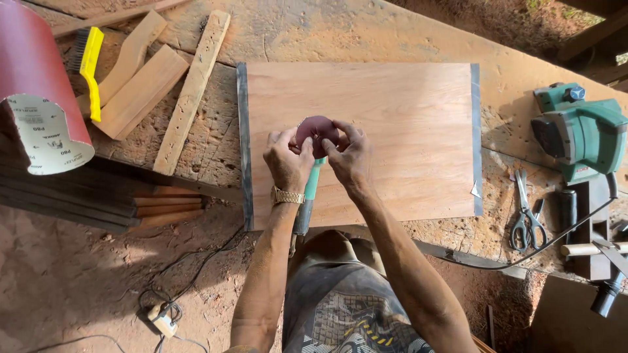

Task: The recorder uses a hammer and a metal pipe to punch a hole in a circular sandpaper disc, then installs it onto an angle grinder.

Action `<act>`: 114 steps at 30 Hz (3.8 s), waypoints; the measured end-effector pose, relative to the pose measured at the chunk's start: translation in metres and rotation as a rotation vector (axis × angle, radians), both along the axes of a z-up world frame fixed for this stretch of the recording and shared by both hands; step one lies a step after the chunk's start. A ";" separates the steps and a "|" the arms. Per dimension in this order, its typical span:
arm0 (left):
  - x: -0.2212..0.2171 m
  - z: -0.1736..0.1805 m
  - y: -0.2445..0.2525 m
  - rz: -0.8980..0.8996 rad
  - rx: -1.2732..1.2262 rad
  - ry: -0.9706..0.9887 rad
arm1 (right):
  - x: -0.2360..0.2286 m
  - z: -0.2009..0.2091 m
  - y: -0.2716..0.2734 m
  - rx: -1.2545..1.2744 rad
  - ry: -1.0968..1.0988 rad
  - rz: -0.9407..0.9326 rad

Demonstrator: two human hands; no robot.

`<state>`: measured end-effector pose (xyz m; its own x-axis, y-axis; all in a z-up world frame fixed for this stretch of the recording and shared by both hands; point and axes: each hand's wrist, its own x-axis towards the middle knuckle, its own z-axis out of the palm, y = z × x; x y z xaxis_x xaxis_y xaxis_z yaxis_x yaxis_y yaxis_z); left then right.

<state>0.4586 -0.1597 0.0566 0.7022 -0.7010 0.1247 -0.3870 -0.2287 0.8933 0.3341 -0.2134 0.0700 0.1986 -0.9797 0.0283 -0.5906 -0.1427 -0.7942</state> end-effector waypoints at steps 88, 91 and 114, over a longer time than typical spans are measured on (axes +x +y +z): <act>0.051 -0.045 -0.038 -0.553 -0.077 0.092 | -0.007 -0.019 -0.039 0.336 -0.230 0.132; 0.051 -0.037 -0.035 -0.556 -0.063 0.104 | -0.001 -0.028 -0.039 0.187 -0.093 0.106; 0.065 -0.025 -0.030 -0.470 0.107 0.368 | 0.000 -0.019 -0.011 0.359 -0.587 -0.036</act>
<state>0.5237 -0.1898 0.0320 0.2978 -0.9419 -0.1557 -0.1388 -0.2040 0.9691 0.3343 -0.2246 0.0506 0.2167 -0.9542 -0.2062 -0.0474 0.2006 -0.9785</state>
